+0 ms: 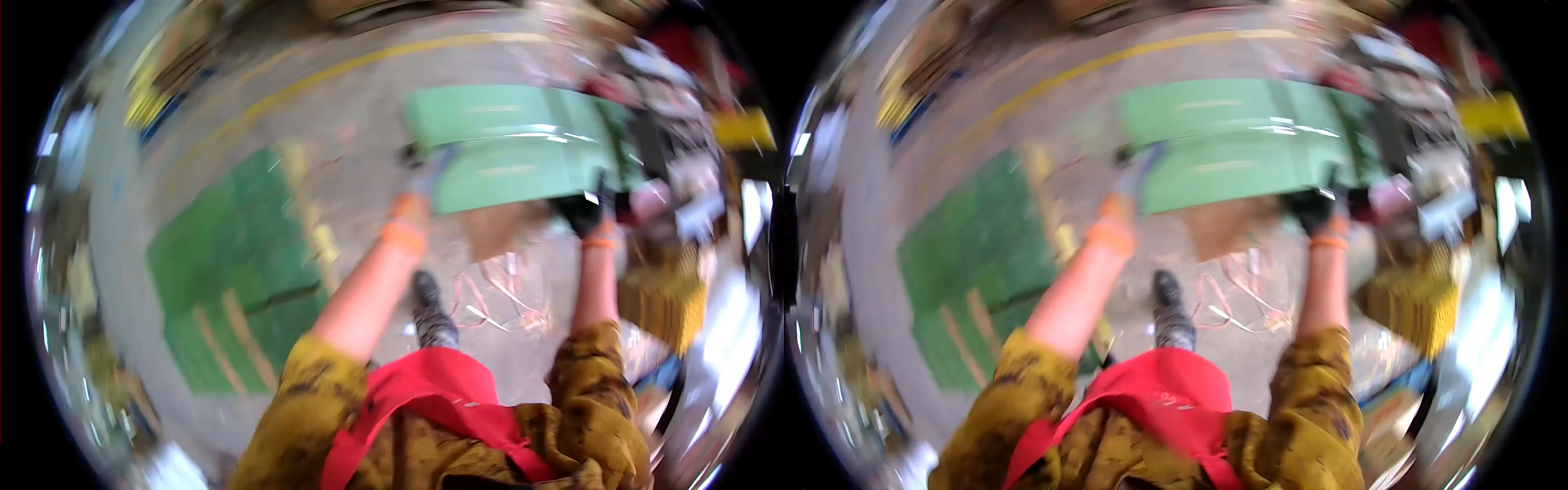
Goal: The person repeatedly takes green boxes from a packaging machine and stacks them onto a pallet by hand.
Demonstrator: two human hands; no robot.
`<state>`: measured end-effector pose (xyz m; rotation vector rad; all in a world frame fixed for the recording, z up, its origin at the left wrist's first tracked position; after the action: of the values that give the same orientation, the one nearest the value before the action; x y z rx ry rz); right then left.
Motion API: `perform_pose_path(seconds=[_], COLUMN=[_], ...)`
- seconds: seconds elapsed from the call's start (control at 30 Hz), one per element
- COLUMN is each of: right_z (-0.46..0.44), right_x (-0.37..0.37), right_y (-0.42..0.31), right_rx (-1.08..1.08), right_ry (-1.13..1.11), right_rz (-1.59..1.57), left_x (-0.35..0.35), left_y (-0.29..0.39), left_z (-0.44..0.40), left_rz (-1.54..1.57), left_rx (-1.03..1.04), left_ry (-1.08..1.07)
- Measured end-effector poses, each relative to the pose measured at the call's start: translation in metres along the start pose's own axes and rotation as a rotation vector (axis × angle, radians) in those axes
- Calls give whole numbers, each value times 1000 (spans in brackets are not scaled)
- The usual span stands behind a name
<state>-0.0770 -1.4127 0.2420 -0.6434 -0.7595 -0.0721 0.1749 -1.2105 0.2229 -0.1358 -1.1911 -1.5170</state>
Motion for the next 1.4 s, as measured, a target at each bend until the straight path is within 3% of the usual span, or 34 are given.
perform_pose_path(seconds=[0.03,0.1,0.13,0.2,0.33,0.37,0.4,0.47,0.5,0.53,0.6,0.63,0.67,0.7,0.73,0.87,1.0,1.13,1.2,1.23,1.3,1.33,1.37,1.4], right_z=[-6,11,18,40,69,71,71,91,82,82,101,120,124,130,134,157,148,121,123,128,125,122,118,122], right_x=[4,35,36,51,79,88,89,128,119,125,151,170,174,179,161,161,164,133,142,152,151,166,196,227], right_y=[14,32,43,81,179,213,245,327,373,421,521,573,632,690,745,880,931,944,937,929,917,907,899,889], right_rx=[61,146,67,112,47,104,95,175,144,117,67,69,234,384,630,700,696,775,713,675,552,367,39,-298], right_ry=[-97,-194,104,180,148,-36,-57,-131,-293,-457,-732,-844,-772,-681,-447,-570,-638,-538,-406,-345,-279,-273,-370,-455], right_rz=[-29,-102,-86,41,270,353,462,665,815,1014,1266,1327,1236,1142,1058,1189,1305,1360,1438,1538,1570,1627,1677,1701], left_x=[-1,-15,-36,-60,-198,-235,-262,-343,-374,-422,-477,-484,-503,-538,-576,-646,-689,-726,-745,-745,-748,-749,-763,-771], left_y=[26,48,50,79,67,59,61,11,-8,-39,-90,-95,-103,-123,-153,-155,-157,-178,-237,-231,-224,-218,-219,-211], left_z=[19,25,36,96,210,247,294,376,419,454,517,546,566,586,602,633,620,608,601,604,630,644,660,684], left_rz=[-278,-387,-93,-129,78,78,53,371,358,129,216,532,841,838,833,814,909,864,790,706,430,281,522,419], left_rx=[109,341,426,279,345,323,299,331,153,327,492,490,483,507,529,671,659,652,571,570,467,421,506,449], left_ry=[142,114,138,185,269,353,473,577,808,773,784,823,841,848,855,967,936,1036,1134,1113,1368,1489,1590,1714])
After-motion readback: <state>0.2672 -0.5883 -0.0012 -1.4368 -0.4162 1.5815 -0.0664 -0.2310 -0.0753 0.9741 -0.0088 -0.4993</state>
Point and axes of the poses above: each hand's wrist, its own z-axis away from the middle knuckle, its own x-axis out of the palm, y = z × x, the point moved 8 cm from there along -z, towards the middle knuckle, and after that the axes turned 4 degrees about z, right-handed, at the moved point
